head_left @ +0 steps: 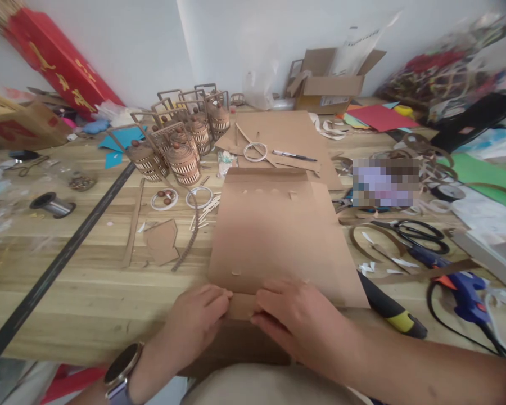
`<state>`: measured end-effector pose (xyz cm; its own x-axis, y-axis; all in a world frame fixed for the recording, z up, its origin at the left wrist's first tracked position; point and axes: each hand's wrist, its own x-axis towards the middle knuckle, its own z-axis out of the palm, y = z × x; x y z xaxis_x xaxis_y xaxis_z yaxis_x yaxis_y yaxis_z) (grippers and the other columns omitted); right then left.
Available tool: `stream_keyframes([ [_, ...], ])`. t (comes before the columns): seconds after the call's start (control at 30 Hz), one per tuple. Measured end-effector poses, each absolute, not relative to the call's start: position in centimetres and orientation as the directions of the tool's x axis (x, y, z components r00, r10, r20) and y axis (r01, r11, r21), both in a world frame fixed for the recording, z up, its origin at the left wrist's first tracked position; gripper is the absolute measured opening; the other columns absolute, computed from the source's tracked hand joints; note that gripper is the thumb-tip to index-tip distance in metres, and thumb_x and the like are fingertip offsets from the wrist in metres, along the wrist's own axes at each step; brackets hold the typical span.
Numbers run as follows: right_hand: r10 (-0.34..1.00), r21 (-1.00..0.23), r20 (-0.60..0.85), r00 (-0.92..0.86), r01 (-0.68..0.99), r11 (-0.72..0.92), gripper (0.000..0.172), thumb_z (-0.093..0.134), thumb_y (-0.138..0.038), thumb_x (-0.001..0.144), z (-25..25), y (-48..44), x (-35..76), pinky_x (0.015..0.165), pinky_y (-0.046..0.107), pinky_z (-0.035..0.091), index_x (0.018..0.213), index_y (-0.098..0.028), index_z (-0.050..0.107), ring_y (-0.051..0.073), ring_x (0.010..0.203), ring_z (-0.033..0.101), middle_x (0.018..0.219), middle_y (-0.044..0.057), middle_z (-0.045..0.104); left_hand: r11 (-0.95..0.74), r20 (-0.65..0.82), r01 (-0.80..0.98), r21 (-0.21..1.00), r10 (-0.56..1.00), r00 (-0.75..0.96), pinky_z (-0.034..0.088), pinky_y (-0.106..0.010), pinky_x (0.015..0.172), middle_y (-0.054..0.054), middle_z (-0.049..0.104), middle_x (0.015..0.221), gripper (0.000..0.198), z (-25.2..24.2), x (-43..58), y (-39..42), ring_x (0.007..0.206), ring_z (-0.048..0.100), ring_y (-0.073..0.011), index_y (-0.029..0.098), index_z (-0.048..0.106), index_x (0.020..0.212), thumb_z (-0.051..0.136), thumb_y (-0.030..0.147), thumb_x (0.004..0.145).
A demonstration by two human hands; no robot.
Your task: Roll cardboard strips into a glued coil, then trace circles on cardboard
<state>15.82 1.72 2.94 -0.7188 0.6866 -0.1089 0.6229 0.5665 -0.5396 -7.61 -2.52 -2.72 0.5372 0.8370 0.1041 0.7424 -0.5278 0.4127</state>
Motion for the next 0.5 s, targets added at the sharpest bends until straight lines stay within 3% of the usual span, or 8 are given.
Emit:
stream_keyframes([
  [0.1, 0.706, -0.589, -0.272, -0.653, 0.693, 0.414, 0.015, 0.061, -0.019, 0.088, 3.0, 2.2, 15.7, 0.056, 0.025, 0.031, 0.073, -0.019, 0.062, 0.014, 0.062, 0.054, 0.070, 0.001, 0.065, -0.659, 0.243, 0.720, 0.216, 0.751, 0.614, 0.058, -0.031, 0.080, -0.008, 0.078, 0.100, 0.027, -2.9, -7.2, -3.1, 0.093, 0.072, -0.0220, 0.019, 0.065, 0.091, 0.044, 0.002, 0.088],
  [0.2, 0.732, -0.597, -0.327, -0.598, 0.731, 0.331, 0.014, 0.059, -0.017, 0.086, 2.7, 2.4, 16.3, 0.055, 0.024, 0.030, 0.072, -0.018, 0.062, 0.013, 0.060, 0.052, 0.067, 0.000, 0.063, -0.705, 0.420, 0.705, 0.072, 0.663, 0.620, 0.059, -0.029, 0.075, -0.005, 0.078, 0.096, 0.028, -3.3, -6.4, -3.4, 0.090, 0.071, -0.0196, 0.019, 0.062, 0.084, 0.040, 0.006, 0.096],
  [0.4, 0.751, -0.613, -0.342, -0.565, 0.740, 0.277, 0.020, 0.055, -0.019, 0.087, 2.8, 2.1, 17.4, 0.052, 0.024, 0.027, 0.068, -0.018, 0.060, 0.012, 0.054, 0.049, 0.060, -0.002, 0.059, -0.719, 0.516, 0.695, -0.004, 0.594, 0.617, 0.058, -0.027, 0.077, -0.004, 0.078, 0.101, 0.035, -3.2, -5.2, -3.4, 0.095, 0.069, -0.0177, 0.019, 0.062, 0.080, 0.036, 0.013, 0.102],
  [0.5, 0.823, -0.498, -0.229, -0.520, 0.789, 0.360, 0.019, 0.052, -0.014, 0.084, 3.0, 3.0, 18.7, 0.053, 0.025, 0.028, 0.065, -0.019, 0.055, 0.013, 0.057, 0.050, 0.062, 0.000, 0.060, -0.725, 0.510, 0.688, -0.017, 0.586, 0.630, 0.058, -0.026, 0.077, -0.004, 0.078, 0.105, 0.036, -3.2, -5.8, -3.5, 0.099, 0.069, -0.0172, 0.020, 0.062, 0.079, 0.035, 0.013, 0.102],
])
